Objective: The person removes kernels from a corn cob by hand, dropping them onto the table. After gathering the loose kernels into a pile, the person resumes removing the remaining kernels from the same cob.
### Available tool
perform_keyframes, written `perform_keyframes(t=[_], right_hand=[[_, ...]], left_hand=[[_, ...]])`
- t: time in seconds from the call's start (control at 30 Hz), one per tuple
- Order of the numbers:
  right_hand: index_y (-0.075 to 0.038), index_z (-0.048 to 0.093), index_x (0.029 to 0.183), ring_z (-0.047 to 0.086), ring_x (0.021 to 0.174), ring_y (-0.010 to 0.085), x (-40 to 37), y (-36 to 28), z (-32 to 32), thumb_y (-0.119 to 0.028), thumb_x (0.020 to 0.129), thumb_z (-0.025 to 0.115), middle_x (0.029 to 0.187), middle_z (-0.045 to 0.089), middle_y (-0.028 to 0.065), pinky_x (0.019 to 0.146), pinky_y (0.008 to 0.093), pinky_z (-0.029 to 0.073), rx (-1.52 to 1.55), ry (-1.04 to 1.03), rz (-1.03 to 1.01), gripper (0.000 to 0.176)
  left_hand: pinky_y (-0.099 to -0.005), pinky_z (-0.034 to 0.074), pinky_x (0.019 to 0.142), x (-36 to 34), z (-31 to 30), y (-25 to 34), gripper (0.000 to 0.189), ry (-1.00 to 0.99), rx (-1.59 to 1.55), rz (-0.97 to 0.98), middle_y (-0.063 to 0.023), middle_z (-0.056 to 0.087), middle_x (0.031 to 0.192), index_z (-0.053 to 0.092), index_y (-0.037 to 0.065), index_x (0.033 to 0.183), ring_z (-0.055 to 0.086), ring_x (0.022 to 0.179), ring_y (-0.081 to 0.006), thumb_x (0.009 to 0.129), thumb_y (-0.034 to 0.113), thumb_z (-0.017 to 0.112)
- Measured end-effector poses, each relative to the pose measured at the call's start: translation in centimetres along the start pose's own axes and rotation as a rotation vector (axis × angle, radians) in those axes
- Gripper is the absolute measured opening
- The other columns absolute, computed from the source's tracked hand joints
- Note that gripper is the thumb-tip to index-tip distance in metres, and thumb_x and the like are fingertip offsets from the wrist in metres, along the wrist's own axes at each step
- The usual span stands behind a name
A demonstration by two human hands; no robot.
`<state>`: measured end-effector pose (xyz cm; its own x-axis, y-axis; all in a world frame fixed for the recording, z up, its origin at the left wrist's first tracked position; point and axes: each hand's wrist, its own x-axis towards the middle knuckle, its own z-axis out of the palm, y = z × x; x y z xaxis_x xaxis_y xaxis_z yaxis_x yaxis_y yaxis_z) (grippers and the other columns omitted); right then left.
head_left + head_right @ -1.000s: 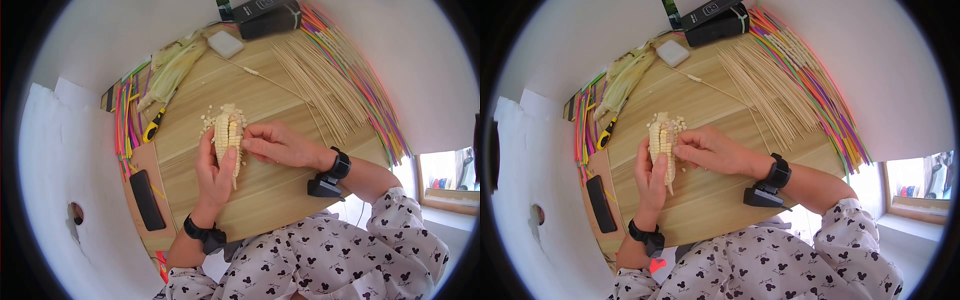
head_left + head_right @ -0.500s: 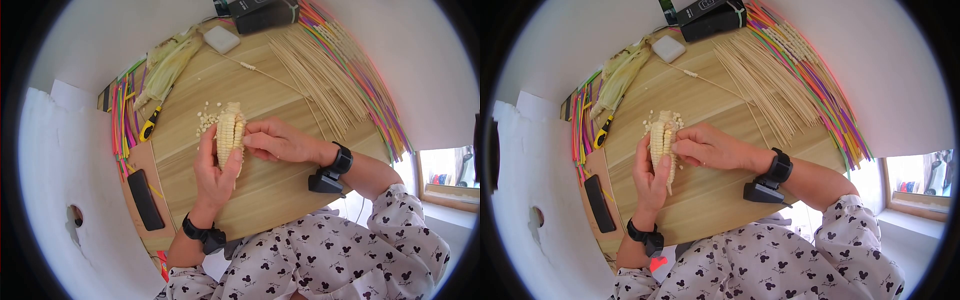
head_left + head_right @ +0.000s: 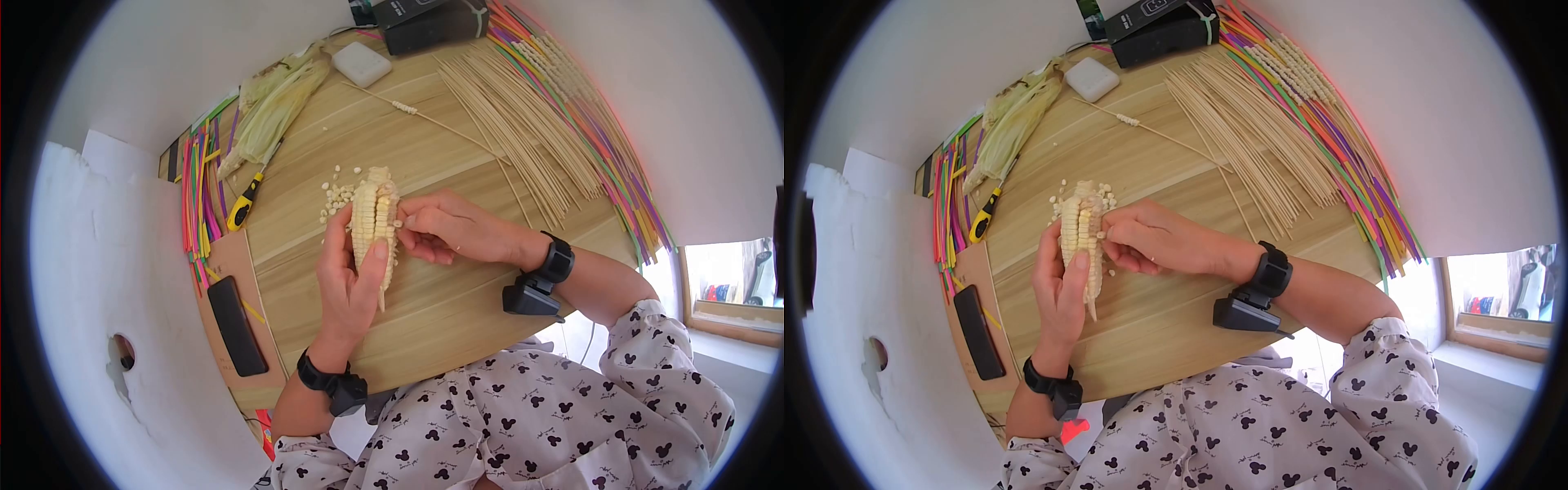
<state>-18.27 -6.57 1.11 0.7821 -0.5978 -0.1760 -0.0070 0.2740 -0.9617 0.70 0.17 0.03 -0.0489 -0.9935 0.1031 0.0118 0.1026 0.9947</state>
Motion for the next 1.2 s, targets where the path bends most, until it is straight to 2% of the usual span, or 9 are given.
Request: perform_keyframes(t=[0.27,0.33,0.43,0.53,0.67,0.73,0.83,1.03,1.2], right_hand=[[-0.005,0.052,0.078,0.046,0.054,0.0082,0.4,0.2,-0.2,-0.026,0.100,0.045,0.064,0.051,0.0009,0.050,0.0242,0.037,-0.136,0.076,-0.092,0.031],[-0.002,0.052,0.075,0.047,0.053,0.0109,0.5,0.6,-0.5,-0.024,0.096,0.050,0.062,0.052,0.0035,0.049,0.0269,0.038,-0.168,0.143,-0.103,0.030],[0.001,0.054,0.076,0.049,0.053,0.0170,0.8,1.0,-0.7,-0.021,0.093,0.055,0.061,0.054,0.0095,0.051,0.0318,0.040,-0.572,0.310,-0.220,0.028],[0.003,0.057,0.078,0.049,0.054,0.0214,0.6,0.5,-0.4,-0.020,0.090,0.060,0.063,0.056,0.0139,0.053,0.0343,0.041,-0.629,0.344,-0.163,0.026],[0.002,0.058,0.078,0.049,0.055,0.0155,0.6,0.6,-0.4,-0.024,0.093,0.060,0.063,0.056,0.0096,0.053,0.0310,0.041,-0.560,0.343,-0.157,0.030],[0.002,0.059,0.079,0.049,0.056,0.0129,0.5,0.2,0.0,-0.027,0.095,0.059,0.064,0.056,0.0069,0.053,0.0294,0.041,-0.489,0.323,-0.168,0.032],[-0.005,0.055,0.081,0.042,0.056,0.0038,0.0,-0.6,0.7,-0.031,0.102,0.050,0.064,0.049,-0.0047,0.051,0.0219,0.035,-0.178,0.147,-0.115,0.033],[-0.006,0.052,0.076,0.045,0.057,0.0059,-0.2,-0.6,0.9,-0.035,0.102,0.047,0.065,0.050,-0.0024,0.051,0.0233,0.038,-0.163,0.086,-0.107,0.039],[-0.005,0.055,0.087,0.046,0.057,0.0052,-0.1,-0.2,0.4,-0.034,0.104,0.044,0.068,0.051,-0.0021,0.052,0.0219,0.039,-0.165,0.014,-0.104,0.034]], left_hand=[[-0.0234,0.047,0.076,0.3,-0.3,0.2,0.046,0.043,-0.093,-0.110,-0.0090,0.060,0.109,0.041,-0.004,0.133,0.057,0.089,-0.0100,0.095,0.018,0.056],[-0.0210,0.046,0.062,0.5,-0.6,0.1,0.043,0.081,-0.229,-0.190,-0.0074,0.062,0.100,0.045,-0.001,0.131,0.058,0.077,-0.0081,0.097,0.024,0.053],[-0.0234,0.040,0.044,0.9,-0.5,0.7,0.042,0.120,-0.226,-0.233,-0.0092,0.060,0.087,0.048,0.002,0.123,0.058,0.070,-0.0099,0.097,0.034,0.046],[-0.0198,0.041,0.048,0.9,-1.1,0.3,0.043,0.065,-0.346,-0.269,-0.0049,0.062,0.087,0.048,0.003,0.128,0.057,0.068,-0.0072,0.098,0.034,0.050],[-0.0234,0.040,0.044,0.9,-0.6,-0.2,0.041,0.086,-0.260,-0.232,-0.0083,0.061,0.091,0.048,0.003,0.123,0.059,0.071,-0.0115,0.097,0.034,0.048],[-0.0219,0.048,0.064,0.7,-0.5,-0.3,0.047,0.095,-0.255,-0.176,-0.0081,0.063,0.101,0.044,-0.001,0.132,0.060,0.080,-0.0093,0.097,0.029,0.057],[-0.0239,0.048,0.074,0.5,-0.2,-0.1,0.051,0.053,-0.140,-0.070,-0.0099,0.062,0.109,0.040,-0.003,0.135,0.059,0.090,-0.0103,0.096,0.022,0.060],[-0.0259,0.047,0.079,0.2,0.0,-0.1,0.053,0.028,-0.024,0.016,-0.0106,0.061,0.111,0.036,-0.004,0.138,0.058,0.094,-0.0120,0.096,0.018,0.059],[-0.0260,0.046,0.080,0.2,-0.2,-0.2,0.054,0.008,0.057,0.076,-0.0118,0.061,0.112,0.036,-0.005,0.139,0.058,0.095,-0.0128,0.095,0.017,0.059]])
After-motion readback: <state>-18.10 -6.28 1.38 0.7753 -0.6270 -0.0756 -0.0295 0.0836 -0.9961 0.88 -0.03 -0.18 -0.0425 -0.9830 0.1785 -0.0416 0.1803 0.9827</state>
